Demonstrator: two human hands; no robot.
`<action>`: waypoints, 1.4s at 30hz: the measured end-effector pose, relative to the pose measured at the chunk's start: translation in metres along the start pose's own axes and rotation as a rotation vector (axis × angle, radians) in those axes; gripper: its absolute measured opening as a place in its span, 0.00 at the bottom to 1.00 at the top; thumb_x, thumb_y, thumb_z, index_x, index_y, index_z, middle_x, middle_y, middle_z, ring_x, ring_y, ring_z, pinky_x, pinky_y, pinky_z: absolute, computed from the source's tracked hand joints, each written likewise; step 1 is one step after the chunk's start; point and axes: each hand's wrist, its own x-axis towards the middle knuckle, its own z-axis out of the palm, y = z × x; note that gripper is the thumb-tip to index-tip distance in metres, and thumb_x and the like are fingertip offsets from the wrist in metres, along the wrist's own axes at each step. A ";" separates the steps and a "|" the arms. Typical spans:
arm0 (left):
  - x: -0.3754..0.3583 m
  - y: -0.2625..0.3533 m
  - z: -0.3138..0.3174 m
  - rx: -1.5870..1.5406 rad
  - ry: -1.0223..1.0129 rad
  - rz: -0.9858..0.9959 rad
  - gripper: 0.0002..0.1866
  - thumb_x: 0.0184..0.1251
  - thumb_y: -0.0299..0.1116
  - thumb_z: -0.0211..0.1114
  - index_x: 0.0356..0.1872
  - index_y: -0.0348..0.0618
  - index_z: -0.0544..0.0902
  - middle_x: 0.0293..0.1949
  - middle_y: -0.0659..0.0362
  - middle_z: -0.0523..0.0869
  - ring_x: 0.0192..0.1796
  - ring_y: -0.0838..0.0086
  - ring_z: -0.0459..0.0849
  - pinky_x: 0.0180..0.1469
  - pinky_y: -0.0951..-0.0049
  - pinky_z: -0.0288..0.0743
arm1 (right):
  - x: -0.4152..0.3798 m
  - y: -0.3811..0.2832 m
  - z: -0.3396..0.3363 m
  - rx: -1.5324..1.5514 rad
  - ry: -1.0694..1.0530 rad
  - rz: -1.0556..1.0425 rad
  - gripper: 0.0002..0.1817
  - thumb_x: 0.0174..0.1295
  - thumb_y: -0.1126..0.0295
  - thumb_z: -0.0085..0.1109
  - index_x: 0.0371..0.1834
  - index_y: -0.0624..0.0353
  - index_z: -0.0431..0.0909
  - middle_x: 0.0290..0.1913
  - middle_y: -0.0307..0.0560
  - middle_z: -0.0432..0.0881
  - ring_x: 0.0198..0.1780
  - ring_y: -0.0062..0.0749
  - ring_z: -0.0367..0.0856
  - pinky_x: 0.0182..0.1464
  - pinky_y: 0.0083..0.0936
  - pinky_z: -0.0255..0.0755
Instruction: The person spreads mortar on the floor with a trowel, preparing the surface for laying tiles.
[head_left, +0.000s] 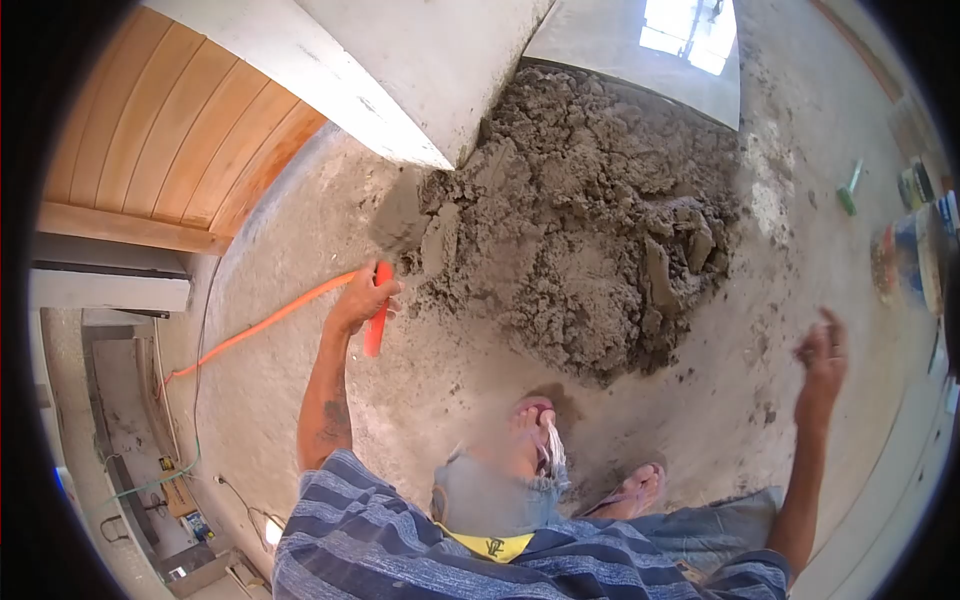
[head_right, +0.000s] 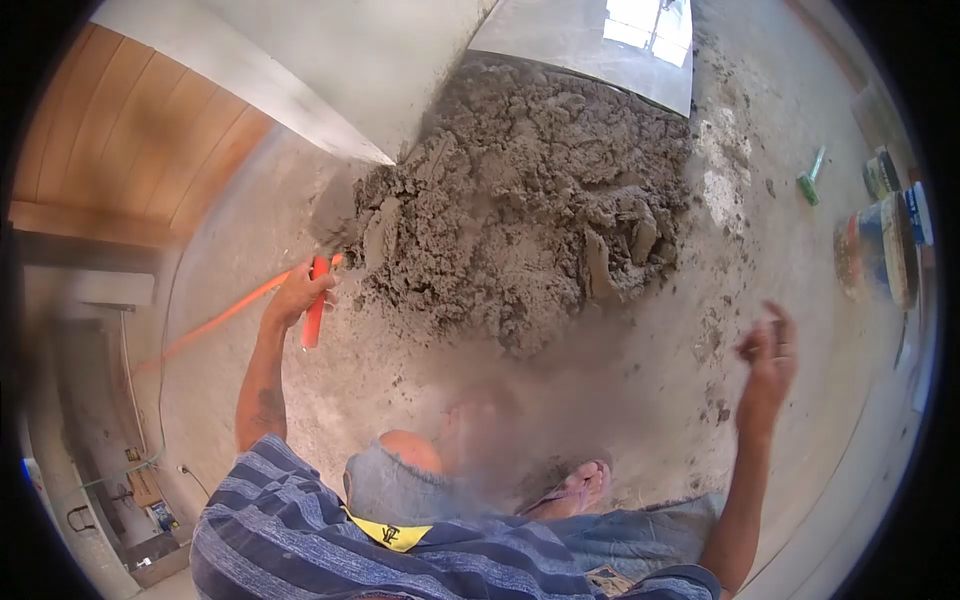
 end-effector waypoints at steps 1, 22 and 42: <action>-0.003 0.006 0.002 0.086 0.012 -0.002 0.22 0.60 0.43 0.65 0.44 0.36 0.70 0.27 0.55 0.78 0.28 0.72 0.83 0.28 0.67 0.76 | 0.007 -0.009 -0.017 -0.010 0.099 -0.080 0.18 0.70 0.65 0.49 0.59 0.59 0.70 0.31 0.34 0.71 0.32 0.15 0.70 0.39 0.14 0.67; 0.185 0.042 0.058 0.998 0.302 0.278 0.18 0.58 0.38 0.56 0.45 0.36 0.73 0.43 0.36 0.81 0.48 0.42 0.80 0.50 0.47 0.72 | -0.006 0.348 -0.090 -0.785 0.034 0.248 0.43 0.68 0.44 0.45 0.69 0.75 0.53 0.71 0.69 0.55 0.74 0.58 0.50 0.74 0.39 0.45; -0.018 -0.008 0.222 0.518 0.179 -0.349 0.20 0.53 0.34 0.59 0.43 0.28 0.76 0.42 0.33 0.82 0.49 0.45 0.81 0.51 0.53 0.73 | 0.011 0.319 -0.029 -1.267 0.490 0.488 0.36 0.70 0.39 0.28 0.74 0.49 0.54 0.74 0.50 0.57 0.74 0.41 0.56 0.62 0.62 0.55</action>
